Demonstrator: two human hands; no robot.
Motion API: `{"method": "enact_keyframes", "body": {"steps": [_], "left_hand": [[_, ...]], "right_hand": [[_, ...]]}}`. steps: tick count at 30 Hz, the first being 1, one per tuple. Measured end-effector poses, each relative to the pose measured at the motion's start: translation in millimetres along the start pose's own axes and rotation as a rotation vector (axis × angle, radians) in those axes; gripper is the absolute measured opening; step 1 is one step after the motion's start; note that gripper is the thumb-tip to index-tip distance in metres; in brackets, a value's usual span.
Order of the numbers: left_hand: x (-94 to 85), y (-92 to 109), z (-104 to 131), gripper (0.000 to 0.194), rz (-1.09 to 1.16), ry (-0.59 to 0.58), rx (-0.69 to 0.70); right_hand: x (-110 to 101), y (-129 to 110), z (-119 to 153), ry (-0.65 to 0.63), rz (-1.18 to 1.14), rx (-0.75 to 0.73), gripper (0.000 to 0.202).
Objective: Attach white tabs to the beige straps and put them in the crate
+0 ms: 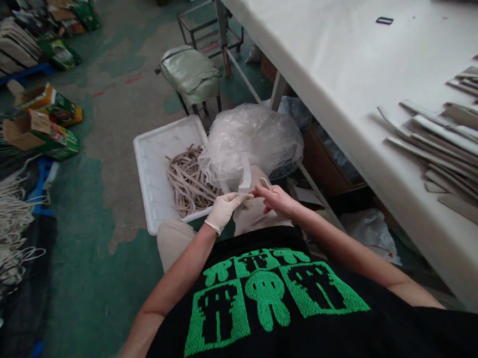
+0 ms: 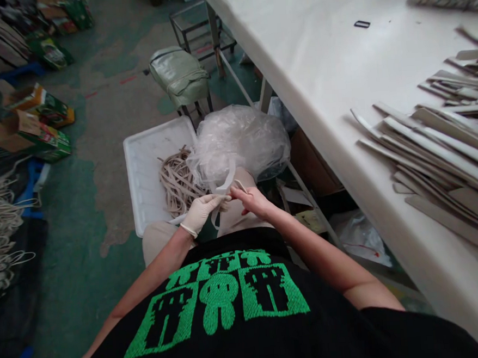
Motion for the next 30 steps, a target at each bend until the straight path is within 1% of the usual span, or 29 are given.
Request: {"method": "enact_keyframes", "body": {"steps": [2,4,7,10,13,16,19,23,27,30], "left_hand": [[-2.3,3,5,0.043,-0.066,-0.022,-0.001],[-9.8,6,8,0.043,-0.095,0.009,0.003],[-24.9,8,16,0.043,-0.112,0.068,-0.011],[-33.6,8,29,0.041,-0.134,0.038,-0.046],[-38.0,7,43,0.041,-0.121,0.006,-0.064],[-39.9,3,53,0.043,-0.102,-0.028,-0.074],[-39.5,-3,59,0.044,-0.153,-0.094,-0.098],[-40.6,-7,61,0.038,-0.262,-0.141,-0.113],[-37.9,-13,63,0.032,-0.265,-0.187,-0.139],[-36.5,-21,64,0.026,-0.263,-0.192,-0.179]], "right_hand": [[7,-14,-19,0.053,0.03,-0.028,0.041],[13,-30,-35,0.123,0.102,-0.095,0.031],[19,-54,-51,0.194,0.183,-0.193,0.028],[23,-74,-60,0.181,0.183,-0.251,0.029],[26,-88,-61,0.169,0.156,-0.283,0.029],[30,-95,-61,0.164,0.146,-0.295,0.028],[38,-96,-61,0.147,0.148,-0.281,0.027],[51,-96,-61,0.096,0.147,-0.27,0.026],[59,-98,-59,0.05,0.16,-0.278,0.024],[61,-101,-57,0.037,0.163,-0.291,0.024]]}}
Point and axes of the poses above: each hand's wrist, its own z-axis away from the middle knuckle, its own x-axis out of the palm, y = z × x, the point moved 7 cm from there along -z, towards the middle knuckle, and after that the axes turned 6 degrees about x, right-handed, at the moved point
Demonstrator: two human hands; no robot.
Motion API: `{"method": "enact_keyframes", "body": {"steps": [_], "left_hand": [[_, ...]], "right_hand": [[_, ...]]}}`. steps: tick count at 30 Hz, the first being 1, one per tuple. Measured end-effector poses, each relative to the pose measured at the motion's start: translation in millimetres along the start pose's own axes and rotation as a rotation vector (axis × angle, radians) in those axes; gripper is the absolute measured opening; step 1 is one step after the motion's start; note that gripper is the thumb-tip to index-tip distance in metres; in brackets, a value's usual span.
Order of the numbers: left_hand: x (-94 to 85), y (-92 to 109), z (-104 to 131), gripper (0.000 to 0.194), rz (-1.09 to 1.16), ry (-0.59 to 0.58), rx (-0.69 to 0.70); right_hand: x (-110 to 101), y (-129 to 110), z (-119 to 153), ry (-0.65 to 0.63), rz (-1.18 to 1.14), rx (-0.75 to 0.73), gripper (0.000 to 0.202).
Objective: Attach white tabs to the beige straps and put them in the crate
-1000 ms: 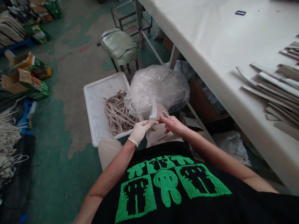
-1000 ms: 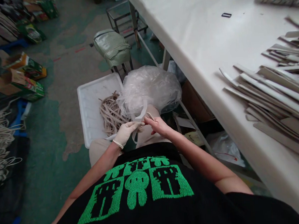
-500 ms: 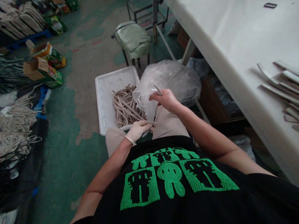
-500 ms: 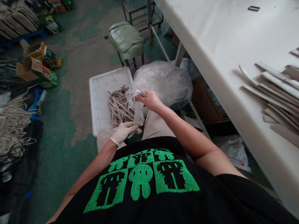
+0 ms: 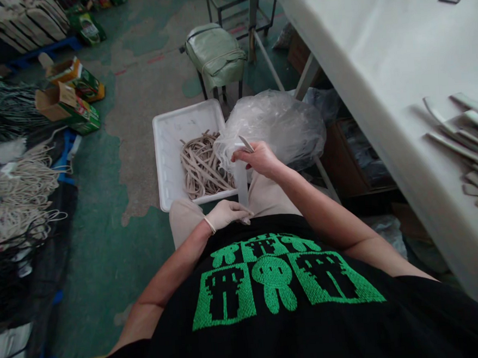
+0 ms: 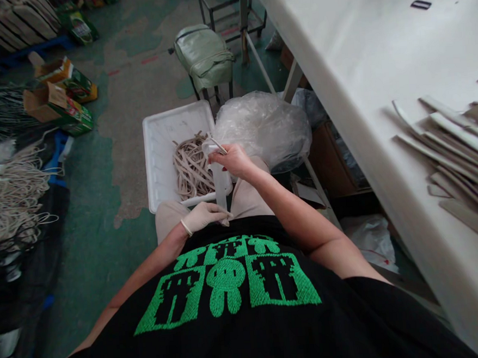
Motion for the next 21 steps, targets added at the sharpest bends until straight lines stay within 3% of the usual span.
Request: {"method": "enact_keyframes", "body": {"steps": [4,6,9,12,14,17,21], "left_hand": [[3.2,-5,5,0.024,0.016,-0.029,-0.011],[-6.3,-2,9,0.025,0.076,0.027,0.021],[-41.1,7,16,0.026,0.247,0.247,0.108],[-79.3,12,25,0.025,0.494,0.504,0.2],[-89.6,13,26,0.026,0.579,0.578,0.244],[-76.9,18,20,0.031,0.509,0.496,0.291],[-52.2,27,10,0.029,0.264,0.425,0.329]], "right_hand": [[9,3,-1,-0.061,-0.058,0.088,0.02],[16,11,0,-0.09,-0.128,0.189,0.015],[27,30,9,-0.147,-0.249,0.319,0.012],[41,47,26,-0.283,-0.352,0.377,0.018],[49,57,40,-0.375,-0.391,0.412,0.021],[59,69,57,-0.444,-0.386,0.459,0.025],[65,75,67,-0.403,-0.335,0.467,0.029]]}}
Point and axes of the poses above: each hand's wrist, its own z-axis away from the middle knuckle, its own x-axis out of the palm, y = z × x, the point moved 7 cm from there along -z, towards the middle knuckle, and after that the axes turned 6 degrees about x, right-handed, at the moved point
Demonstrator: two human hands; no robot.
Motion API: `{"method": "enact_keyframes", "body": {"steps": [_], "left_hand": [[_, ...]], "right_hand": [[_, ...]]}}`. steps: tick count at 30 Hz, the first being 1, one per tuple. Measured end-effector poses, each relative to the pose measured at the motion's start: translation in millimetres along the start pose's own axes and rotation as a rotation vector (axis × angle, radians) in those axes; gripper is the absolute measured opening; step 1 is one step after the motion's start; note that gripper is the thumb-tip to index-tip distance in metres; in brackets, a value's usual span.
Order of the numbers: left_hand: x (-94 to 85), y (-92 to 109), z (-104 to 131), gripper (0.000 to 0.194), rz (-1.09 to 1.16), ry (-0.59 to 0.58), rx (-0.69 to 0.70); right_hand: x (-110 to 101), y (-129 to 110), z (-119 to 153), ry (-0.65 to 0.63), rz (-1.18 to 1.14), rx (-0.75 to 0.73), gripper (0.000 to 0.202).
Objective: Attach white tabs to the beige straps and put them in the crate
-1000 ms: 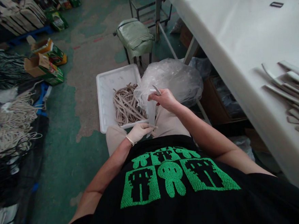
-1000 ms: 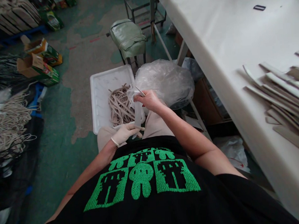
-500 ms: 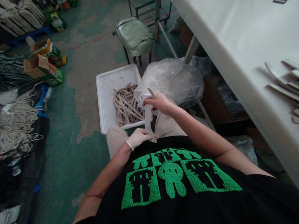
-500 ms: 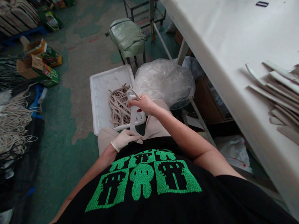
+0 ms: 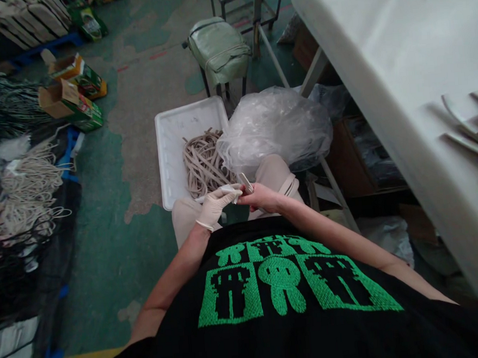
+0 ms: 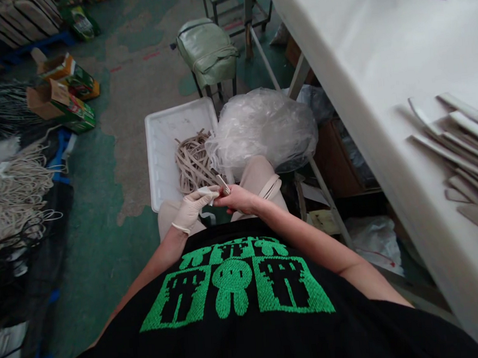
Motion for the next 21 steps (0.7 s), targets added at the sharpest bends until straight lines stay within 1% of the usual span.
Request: {"method": "enact_keyframes", "body": {"steps": [2,4,6,7,8,10,12,14,16,18,21], "left_hand": [[4.6,6,-2,0.026,-0.066,0.012,0.065],[9.3,11,-5,0.025,-0.095,-0.026,0.086],[14.5,9,-9,0.026,-0.108,-0.089,0.032],[15.6,7,-11,0.027,-0.095,-0.095,-0.003],[15.4,4,-12,0.028,-0.062,-0.079,-0.032],[12.0,-4,-16,0.029,0.052,0.004,-0.071],[6.3,-12,-18,0.028,0.187,0.102,-0.097],[-2.5,-20,-17,0.022,0.289,0.209,-0.13],[-12.2,-26,-14,0.016,0.353,0.299,-0.163],[-18.4,-27,-10,0.011,0.39,0.323,-0.192],[-26.2,-26,-5,0.006,0.424,0.343,-0.228]], "right_hand": [[5,5,0,-0.034,0.031,0.031,0.029],[9,9,1,-0.1,0.061,0.077,0.029],[13,12,2,-0.154,0.088,0.095,0.026],[15,12,2,-0.173,0.111,0.088,0.022],[17,12,3,-0.186,0.145,0.071,0.019],[19,10,6,-0.18,0.251,0.011,0.018],[18,6,11,-0.096,0.429,-0.081,0.02],[12,1,18,0.062,0.646,-0.173,0.022],[4,-4,27,0.206,0.801,-0.227,0.026],[-3,-4,33,0.268,0.846,-0.227,0.028],[-17,1,37,0.281,0.774,-0.162,0.023]]}}
Point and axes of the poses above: each hand's wrist, its own z-axis away from the middle knuckle, its own x-axis out of the palm, y = z × x, the point moved 7 cm from there along -z, towards the middle knuckle, and after that the axes turned 6 degrees about x, right-handed, at the moved point
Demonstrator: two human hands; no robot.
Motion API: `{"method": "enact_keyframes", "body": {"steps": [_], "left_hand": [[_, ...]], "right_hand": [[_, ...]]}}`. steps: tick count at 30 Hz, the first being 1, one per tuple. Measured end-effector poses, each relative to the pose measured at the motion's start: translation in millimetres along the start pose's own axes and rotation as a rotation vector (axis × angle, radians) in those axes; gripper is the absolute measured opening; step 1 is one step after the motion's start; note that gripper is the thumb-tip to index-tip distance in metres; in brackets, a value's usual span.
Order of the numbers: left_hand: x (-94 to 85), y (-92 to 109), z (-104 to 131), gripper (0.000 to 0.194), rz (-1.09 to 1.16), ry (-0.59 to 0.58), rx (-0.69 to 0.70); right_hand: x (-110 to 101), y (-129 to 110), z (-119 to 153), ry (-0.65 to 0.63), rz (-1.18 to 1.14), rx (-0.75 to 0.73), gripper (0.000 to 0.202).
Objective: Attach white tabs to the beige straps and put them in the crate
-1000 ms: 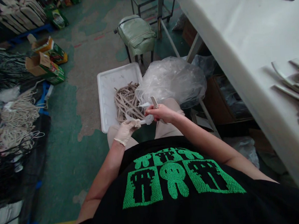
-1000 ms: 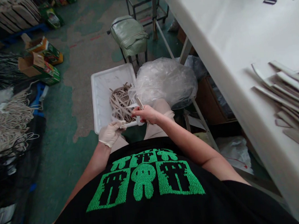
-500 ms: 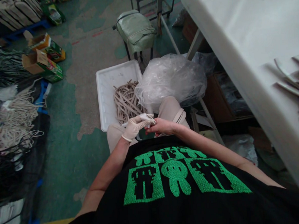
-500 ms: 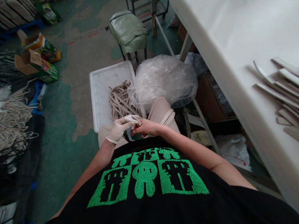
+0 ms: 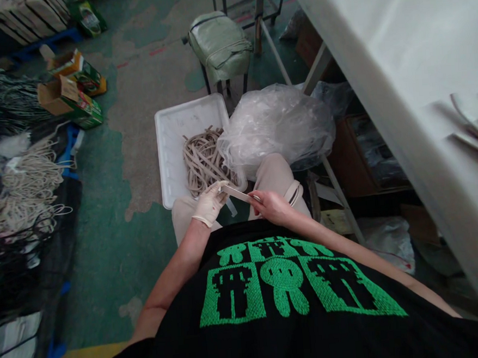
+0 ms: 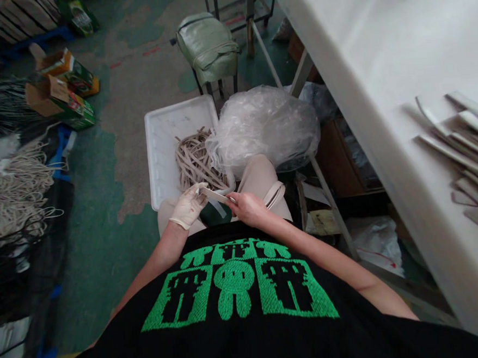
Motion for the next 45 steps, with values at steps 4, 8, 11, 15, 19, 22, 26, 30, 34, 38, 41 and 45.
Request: {"method": "enact_keyframes", "body": {"steps": [4,8,11,15,19,22,26,30,34,38,41,45], "left_hand": [[-11.3,11,0,0.01,0.015,0.092,0.077],[-5.8,14,-1,0.027,-0.078,0.022,0.156],[8.4,6,2,0.046,-0.187,-0.114,0.169],[23.5,-6,12,0.046,-0.419,-0.249,0.212],[21.6,-18,17,0.045,-0.595,-0.224,0.208],[22.5,-28,14,0.037,-0.588,-0.268,0.155],[25.4,-35,9,0.023,-0.571,-0.315,0.087],[25.7,-27,7,0.018,-0.622,-0.285,0.128],[20.2,-29,7,0.028,-0.406,-0.204,0.015],[10.7,-29,5,0.031,-0.075,-0.061,-0.071],[6.1,-24,2,0.026,0.049,0.008,-0.085],[4.5,-23,-1,0.012,0.105,0.058,-0.118]], "right_hand": [[-16,19,3,0.03,-0.362,0.109,0.026],[-26,18,3,0.055,-0.618,0.076,0.034],[-20,8,-5,-0.02,-0.7,0.045,0.039],[-3,-8,-24,-0.184,-0.733,0.019,0.041],[1,-17,-40,-0.119,-0.525,-0.032,0.036],[-4,-18,-44,0.002,-0.387,-0.049,0.032],[-6,-18,-42,0.062,-0.255,-0.081,0.03],[-6,-18,-45,0.069,-0.241,-0.076,0.031],[-20,-13,-45,0.127,-0.37,-0.049,0.041],[-35,-3,-28,0.134,-0.381,-0.05,0.042],[-37,6,-7,0.109,-0.234,-0.02,0.039],[-29,10,20,0.086,0.043,0.034,0.039]]}}
Point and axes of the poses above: each hand's wrist, its own z-axis away from the middle knuckle, its own x-axis out of the palm, y = z × x, the point moved 7 cm from there along -z, towards the middle knuckle, and after that the axes turned 6 degrees about x, right-handed, at the moved point
